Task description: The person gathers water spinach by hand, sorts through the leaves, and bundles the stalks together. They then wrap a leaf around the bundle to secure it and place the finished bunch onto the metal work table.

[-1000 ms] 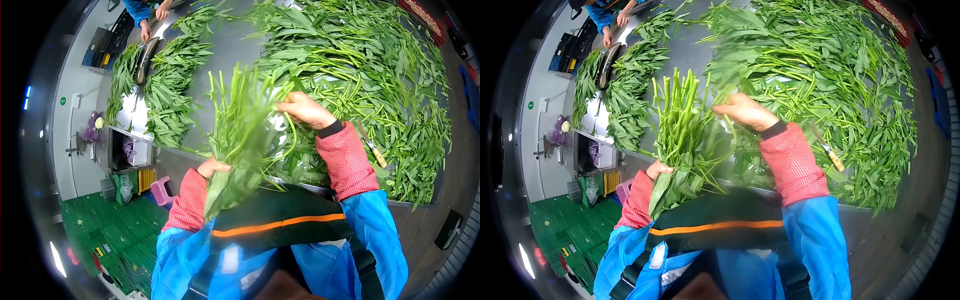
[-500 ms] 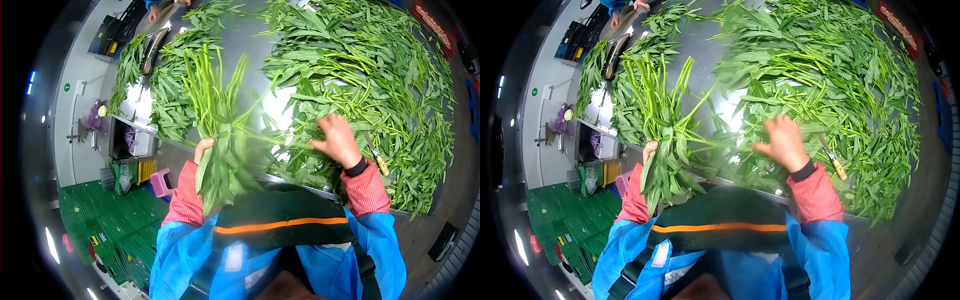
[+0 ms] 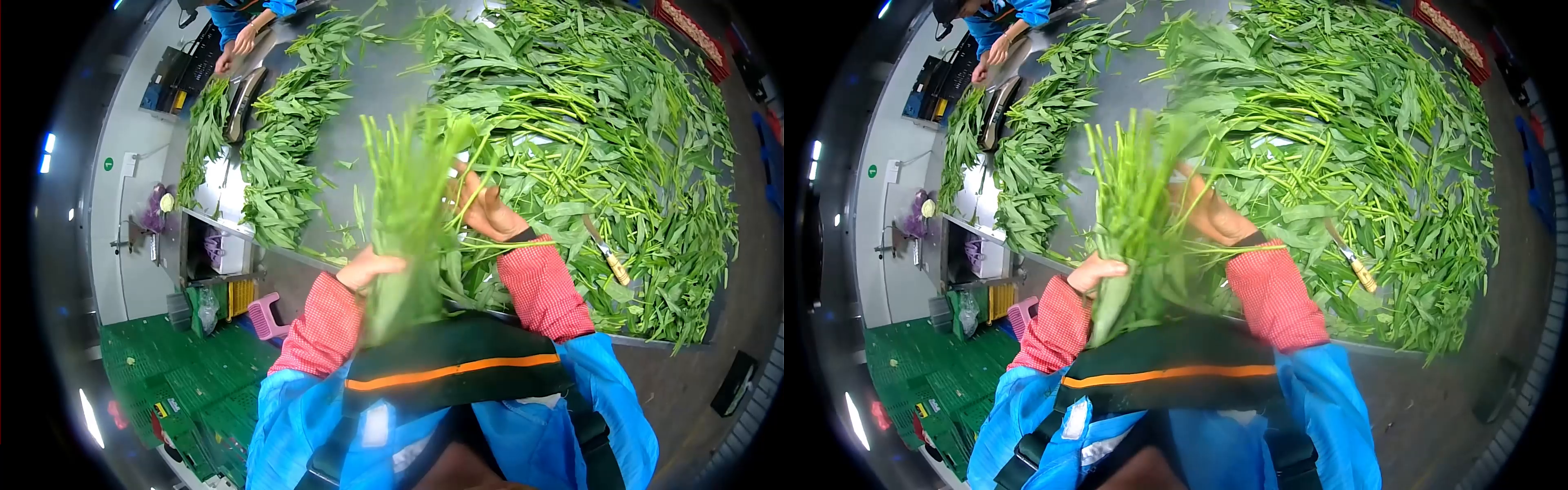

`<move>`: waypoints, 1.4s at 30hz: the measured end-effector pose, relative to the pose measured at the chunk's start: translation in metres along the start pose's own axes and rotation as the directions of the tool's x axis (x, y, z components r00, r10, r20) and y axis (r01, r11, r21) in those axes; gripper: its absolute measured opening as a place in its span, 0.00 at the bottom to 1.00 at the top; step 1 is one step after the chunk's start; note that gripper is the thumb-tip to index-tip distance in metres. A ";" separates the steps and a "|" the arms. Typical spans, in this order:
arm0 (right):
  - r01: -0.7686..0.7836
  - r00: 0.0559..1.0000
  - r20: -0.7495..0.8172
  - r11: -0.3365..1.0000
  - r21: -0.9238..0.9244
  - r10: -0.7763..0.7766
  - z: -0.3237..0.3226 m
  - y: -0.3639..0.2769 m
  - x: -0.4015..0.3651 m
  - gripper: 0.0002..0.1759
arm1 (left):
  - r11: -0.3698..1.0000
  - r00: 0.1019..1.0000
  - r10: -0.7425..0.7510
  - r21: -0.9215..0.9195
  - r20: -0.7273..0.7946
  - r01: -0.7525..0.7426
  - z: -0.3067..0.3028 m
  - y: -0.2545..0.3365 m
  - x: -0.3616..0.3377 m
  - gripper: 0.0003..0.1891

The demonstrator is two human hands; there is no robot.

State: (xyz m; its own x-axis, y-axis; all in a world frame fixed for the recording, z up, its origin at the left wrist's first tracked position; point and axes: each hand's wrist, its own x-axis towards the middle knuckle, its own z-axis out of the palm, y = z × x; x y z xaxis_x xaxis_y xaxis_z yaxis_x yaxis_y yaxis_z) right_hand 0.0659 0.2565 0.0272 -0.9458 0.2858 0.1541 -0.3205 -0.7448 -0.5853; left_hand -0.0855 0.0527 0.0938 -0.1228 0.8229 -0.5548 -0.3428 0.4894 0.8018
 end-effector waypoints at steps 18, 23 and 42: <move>0.016 0.901 -0.424 0.967 0.253 0.096 -0.040 0.007 0.012 0.48 | 0.780 0.961 0.262 0.566 0.092 -0.267 0.004 0.014 0.031 0.53; -0.119 0.813 -0.568 0.992 0.051 0.127 -0.019 0.013 0.028 0.45 | 0.318 0.871 0.480 0.946 -0.103 -0.064 0.048 0.012 0.051 0.54; -0.041 0.878 -0.446 0.899 -0.437 -0.177 0.016 0.030 0.016 0.38 | 0.527 0.803 0.555 0.839 -0.219 -0.135 0.054 -0.039 0.066 0.41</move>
State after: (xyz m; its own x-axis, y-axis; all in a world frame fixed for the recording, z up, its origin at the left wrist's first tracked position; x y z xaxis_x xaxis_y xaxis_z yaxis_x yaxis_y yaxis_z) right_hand 0.0401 0.2288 0.0253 -0.7498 0.6514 -0.1160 -0.2266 -0.4175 -0.8800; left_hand -0.0294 0.1032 0.0378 -0.4929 0.8687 -0.0492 0.6175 0.3891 0.6836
